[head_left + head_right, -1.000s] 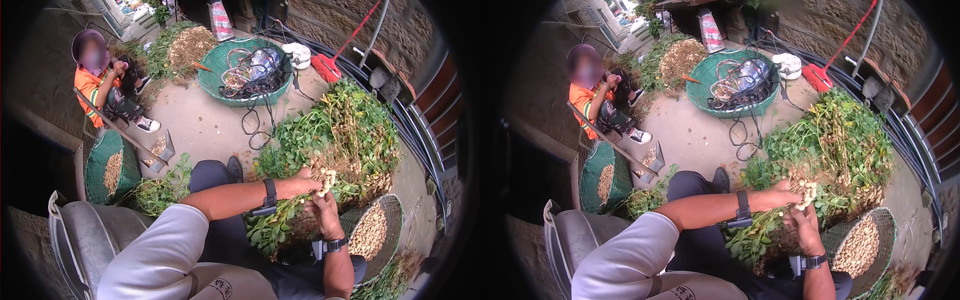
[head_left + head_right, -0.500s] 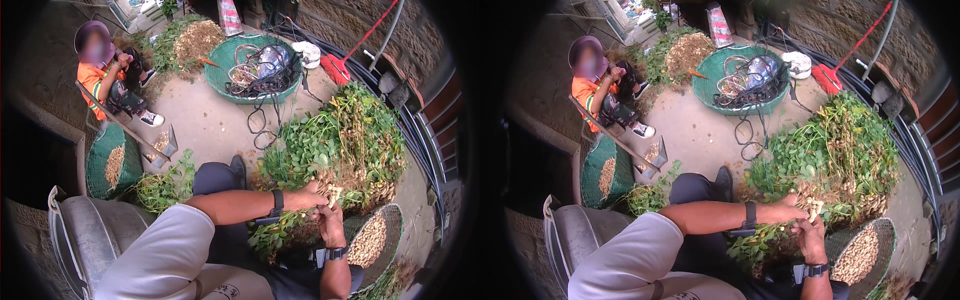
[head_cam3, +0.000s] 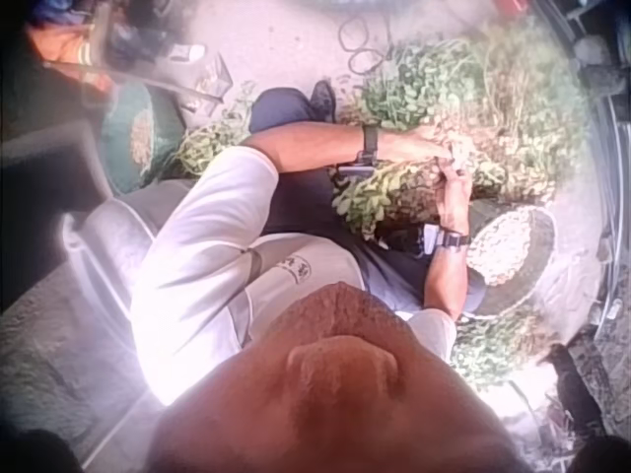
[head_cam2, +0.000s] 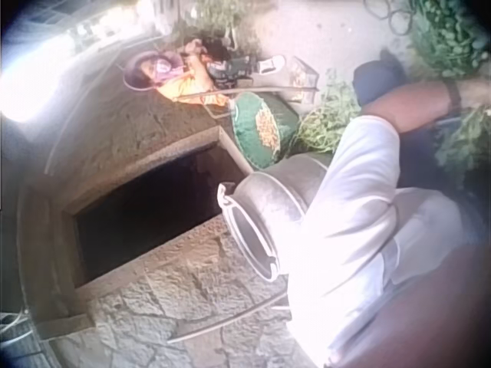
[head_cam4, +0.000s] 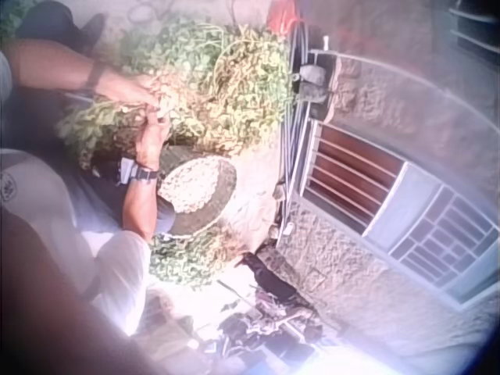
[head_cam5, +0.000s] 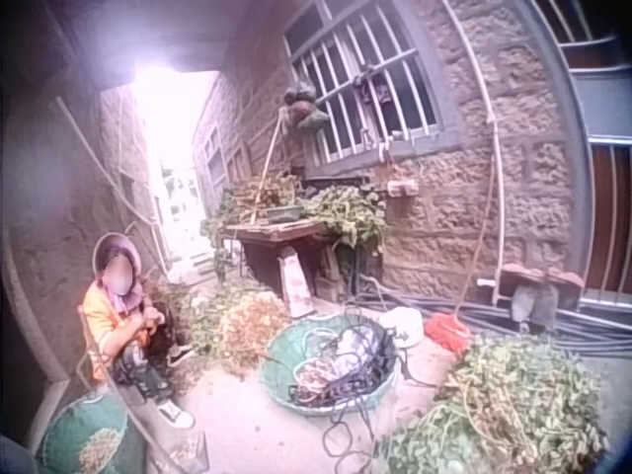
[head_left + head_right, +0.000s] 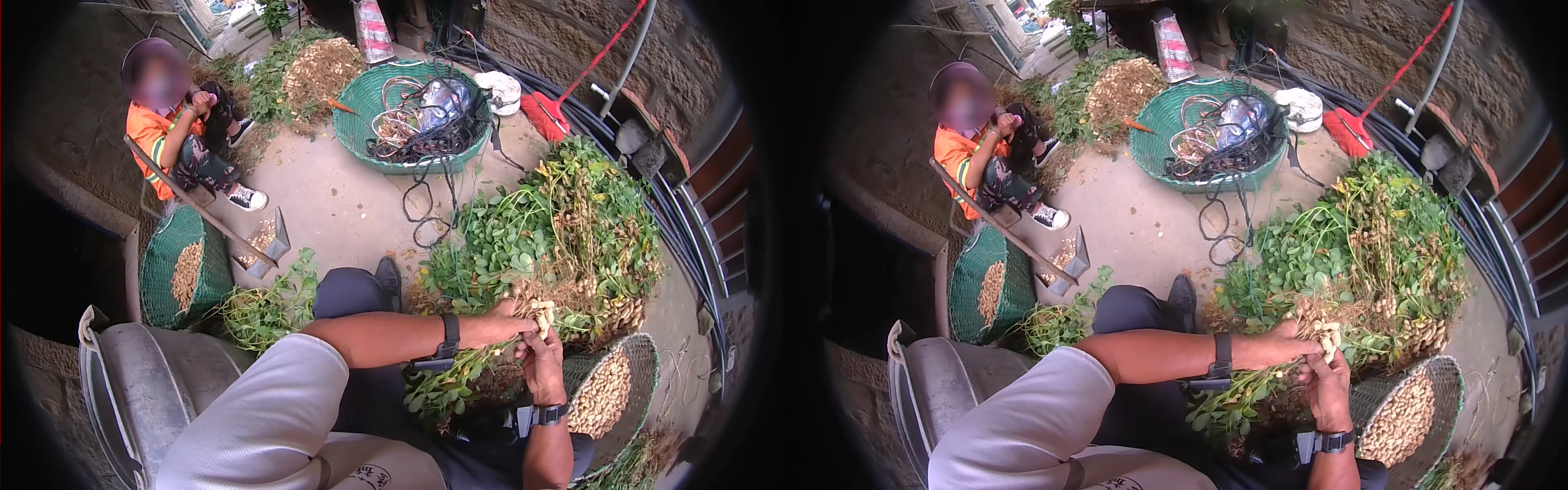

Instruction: Picking individual peanuts from harvested vines and placing them into a collection basket.

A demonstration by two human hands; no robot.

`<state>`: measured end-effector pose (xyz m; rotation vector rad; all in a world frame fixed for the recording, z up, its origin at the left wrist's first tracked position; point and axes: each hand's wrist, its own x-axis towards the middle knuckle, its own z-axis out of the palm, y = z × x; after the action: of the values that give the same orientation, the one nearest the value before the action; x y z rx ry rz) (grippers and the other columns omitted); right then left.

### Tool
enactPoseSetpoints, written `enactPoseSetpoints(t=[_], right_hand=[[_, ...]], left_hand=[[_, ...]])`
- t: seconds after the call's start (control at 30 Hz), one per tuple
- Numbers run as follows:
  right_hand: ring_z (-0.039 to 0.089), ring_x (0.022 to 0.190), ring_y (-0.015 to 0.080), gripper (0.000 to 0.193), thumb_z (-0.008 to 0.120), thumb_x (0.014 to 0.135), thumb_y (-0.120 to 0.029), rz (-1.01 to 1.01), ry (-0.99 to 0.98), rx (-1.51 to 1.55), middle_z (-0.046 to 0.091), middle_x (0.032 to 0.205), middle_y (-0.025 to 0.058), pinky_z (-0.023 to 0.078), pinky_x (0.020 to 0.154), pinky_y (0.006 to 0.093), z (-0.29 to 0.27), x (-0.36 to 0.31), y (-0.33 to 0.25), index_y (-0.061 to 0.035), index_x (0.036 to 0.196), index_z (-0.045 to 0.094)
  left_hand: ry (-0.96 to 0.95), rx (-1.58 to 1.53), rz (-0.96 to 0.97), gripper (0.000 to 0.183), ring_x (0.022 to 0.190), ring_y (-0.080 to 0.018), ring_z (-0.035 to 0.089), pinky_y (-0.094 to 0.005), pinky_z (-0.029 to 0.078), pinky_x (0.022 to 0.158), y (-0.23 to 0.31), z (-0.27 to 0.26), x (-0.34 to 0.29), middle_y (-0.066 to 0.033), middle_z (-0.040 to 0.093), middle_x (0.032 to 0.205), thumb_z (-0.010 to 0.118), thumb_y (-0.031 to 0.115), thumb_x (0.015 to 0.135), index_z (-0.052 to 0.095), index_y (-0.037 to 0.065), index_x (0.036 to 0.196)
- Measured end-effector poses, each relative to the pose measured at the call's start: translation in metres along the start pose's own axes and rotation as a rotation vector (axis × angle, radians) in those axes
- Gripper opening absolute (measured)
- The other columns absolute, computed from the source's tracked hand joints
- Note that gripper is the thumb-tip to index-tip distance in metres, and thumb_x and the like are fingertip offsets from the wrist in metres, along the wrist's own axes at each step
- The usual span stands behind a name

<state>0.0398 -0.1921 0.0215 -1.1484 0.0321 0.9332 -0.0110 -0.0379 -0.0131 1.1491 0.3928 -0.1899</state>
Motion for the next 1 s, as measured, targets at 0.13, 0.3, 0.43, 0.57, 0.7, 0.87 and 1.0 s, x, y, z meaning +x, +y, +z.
enactPoseSetpoints(t=[0.13,0.3,0.43,0.57,0.7,0.87,1.0], right_hand=[[0.062,0.068,0.0082,0.013,0.059,0.094,-0.003,-0.015,0.003,0.028,0.065,0.085,0.0005,0.055,0.059,0.0235,-0.003,0.001,0.004,-0.0054,0.107,0.06],[0.062,0.068,0.0094,0.013,0.058,0.095,-0.004,0.03,-0.041,-0.029,0.065,0.088,0.0025,0.055,0.06,0.0244,0.001,0.001,0.003,-0.0048,0.108,0.059],[0.062,0.069,0.0102,0.011,0.058,0.096,-0.005,0.044,-0.078,-0.094,0.065,0.088,0.0044,0.055,0.061,0.0247,0.004,-0.001,-0.004,-0.0043,0.107,0.058],[0.061,0.07,0.011,0.01,0.059,0.096,-0.007,0.055,-0.064,-0.099,0.064,0.086,0.0034,0.055,0.061,0.0256,0.005,-0.001,-0.006,-0.0042,0.105,0.058],[0.062,0.069,0.0117,0.013,0.062,0.095,-0.012,0.031,0.025,0.054,0.062,0.082,0.0009,0.053,0.059,0.0257,0.008,0.0,-0.003,-0.0056,0.106,0.058],[0.055,0.064,0.0104,0.017,0.062,0.096,-0.026,-0.01,0.246,0.074,0.054,0.074,-0.0032,0.049,0.056,0.025,0.014,0.0,0.001,-0.0095,0.095,0.058],[0.053,0.062,0.0095,0.019,0.061,0.097,-0.028,-0.013,0.279,0.061,0.052,0.072,-0.0031,0.046,0.054,0.0245,0.011,0.002,0.001,-0.0112,0.091,0.055]], left_hand=[[0.02,0.073,-0.032,0.024,0.073,-0.0101,0.056,-0.0312,0.047,0.061,-0.001,0.001,-0.004,-0.0036,0.066,0.088,0.063,0.024,0.092,0.065,0.002,0.1],[-0.036,0.024,-0.129,0.023,0.069,-0.009,0.054,-0.0279,0.042,0.056,0.008,-0.006,-0.013,-0.0013,0.064,0.083,0.061,0.028,0.093,0.065,0.005,0.095],[-0.146,-0.047,-0.137,0.022,0.067,-0.0075,0.052,-0.0255,0.039,0.053,0.009,-0.008,-0.015,0.0022,0.06,0.079,0.059,0.029,0.095,0.062,0.007,0.097],[-0.134,-0.054,-0.126,0.021,0.067,-0.0068,0.051,-0.0257,0.039,0.052,0.0,-0.01,-0.007,0.003,0.06,0.08,0.058,0.028,0.096,0.06,0.007,0.101],[-0.054,-0.014,-0.114,0.024,0.072,-0.0067,0.052,-0.0262,0.041,0.055,-0.004,-0.007,-0.006,0.0002,0.061,0.086,0.061,0.024,0.094,0.059,0.003,0.105],[0.083,0.19,-0.09,0.046,0.093,-0.0175,0.056,-0.0341,0.05,0.075,0.01,0.002,-0.018,-0.0147,0.06,0.104,0.063,0.023,0.088,0.05,-0.01,0.116],[0.032,0.214,-0.051,0.045,0.095,-0.0174,0.056,-0.0358,0.05,0.075,0.019,0.006,-0.022,-0.0165,0.061,0.104,0.062,0.022,0.086,0.052,-0.013,0.111]])
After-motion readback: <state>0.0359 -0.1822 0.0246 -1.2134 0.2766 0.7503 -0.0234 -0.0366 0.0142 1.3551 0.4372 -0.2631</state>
